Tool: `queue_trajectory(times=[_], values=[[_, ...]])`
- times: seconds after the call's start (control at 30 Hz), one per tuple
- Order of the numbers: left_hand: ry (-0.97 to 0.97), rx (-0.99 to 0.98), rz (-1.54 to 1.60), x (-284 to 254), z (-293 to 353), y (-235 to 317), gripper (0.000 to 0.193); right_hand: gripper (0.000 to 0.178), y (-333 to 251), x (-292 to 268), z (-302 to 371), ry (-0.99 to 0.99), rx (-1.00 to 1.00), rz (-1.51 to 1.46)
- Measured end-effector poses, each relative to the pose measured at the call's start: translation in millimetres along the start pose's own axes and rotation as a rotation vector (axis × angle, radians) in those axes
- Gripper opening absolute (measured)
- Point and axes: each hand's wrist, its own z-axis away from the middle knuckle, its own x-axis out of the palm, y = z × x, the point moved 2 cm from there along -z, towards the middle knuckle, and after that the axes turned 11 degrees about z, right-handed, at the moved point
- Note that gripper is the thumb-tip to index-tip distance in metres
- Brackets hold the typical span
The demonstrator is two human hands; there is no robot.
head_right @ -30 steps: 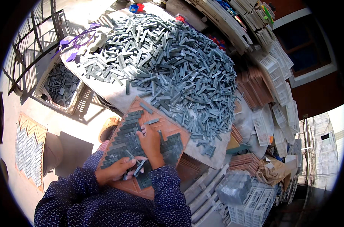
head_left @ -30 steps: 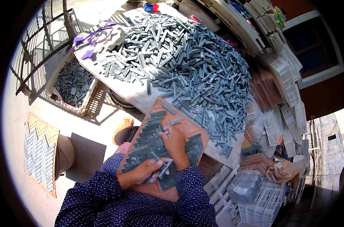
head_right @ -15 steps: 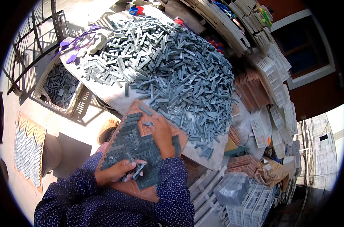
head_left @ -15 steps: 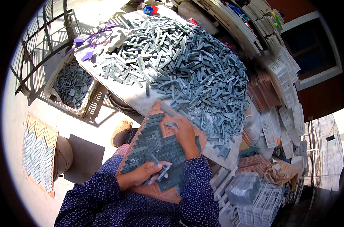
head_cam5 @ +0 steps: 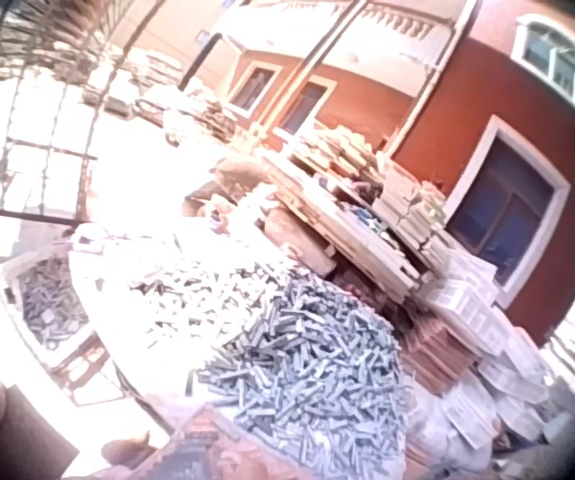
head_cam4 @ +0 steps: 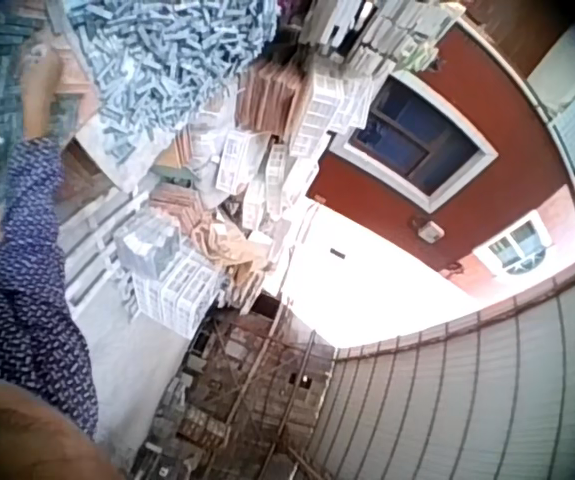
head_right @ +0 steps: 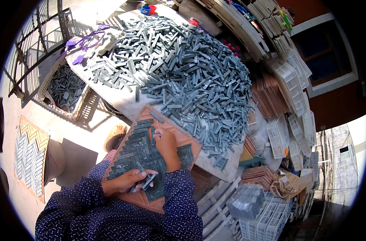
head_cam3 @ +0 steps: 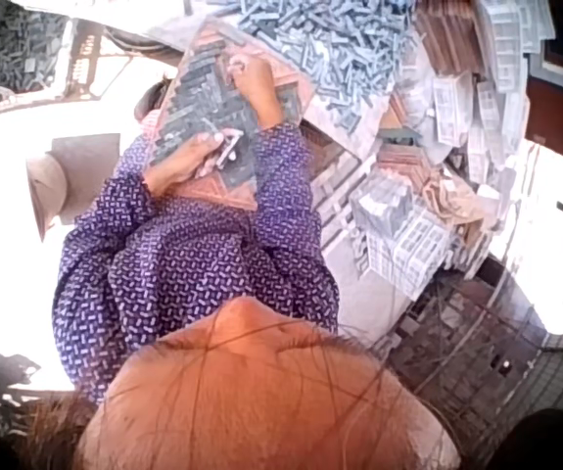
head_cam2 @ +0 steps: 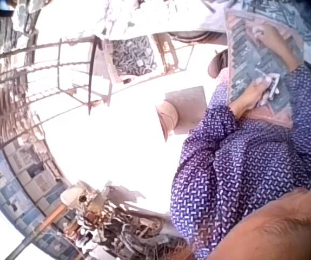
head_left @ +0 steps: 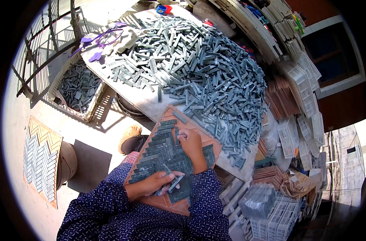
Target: The person arranges small rectangular tiles by hand onto a square board to form a herringbone pattern. They place tiles one at a time, occasionally adjusting their positions, and later flip the board to show the completed pattern.
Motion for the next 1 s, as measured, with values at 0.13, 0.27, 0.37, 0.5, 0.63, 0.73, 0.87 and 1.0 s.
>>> queue_trajectory(times=[0.13,0.27,0.37,0.5,0.63,0.73,0.87,1.0], values=[[-0.002,0.005,0.008,-1.7,-0.9,-1.7,0.051,0.023,-3.3,4.8,-1.4,0.054,-0.116,0.202],[0.006,-0.005,0.025,-2.2,-0.9,-2.7,0.051,0.026,-19.2,-0.4,1.7,0.144,-0.034,0.199],[0.001,0.0,0.019,-1.3,-1.2,-2.1,0.051,0.027,-22.6,-0.3,1.2,0.09,-0.033,0.126],[-0.005,-0.003,0.022,-1.4,-0.9,-1.4,0.05,0.025,-19.1,0.8,4.5,0.065,-0.032,0.137],[-0.005,-0.007,0.017,-2.8,-2.1,-1.8,0.049,0.021,-18.1,1.2,4.0,0.042,-0.043,0.131],[-0.007,-0.001,0.03,-3.2,-2.1,-3.4,0.049,0.02,-21.4,-0.6,5.7,0.07,-0.008,0.081],[0.002,-0.007,0.003,-5.4,-2.8,-4.3,0.049,0.019,-18.9,2.7,-4.6,0.089,-0.131,0.198],[-0.004,-0.007,0.011,-4.6,-3.1,-3.8,0.049,0.017,-18.8,-7.0,-29.1,0.379,-0.251,0.204]])
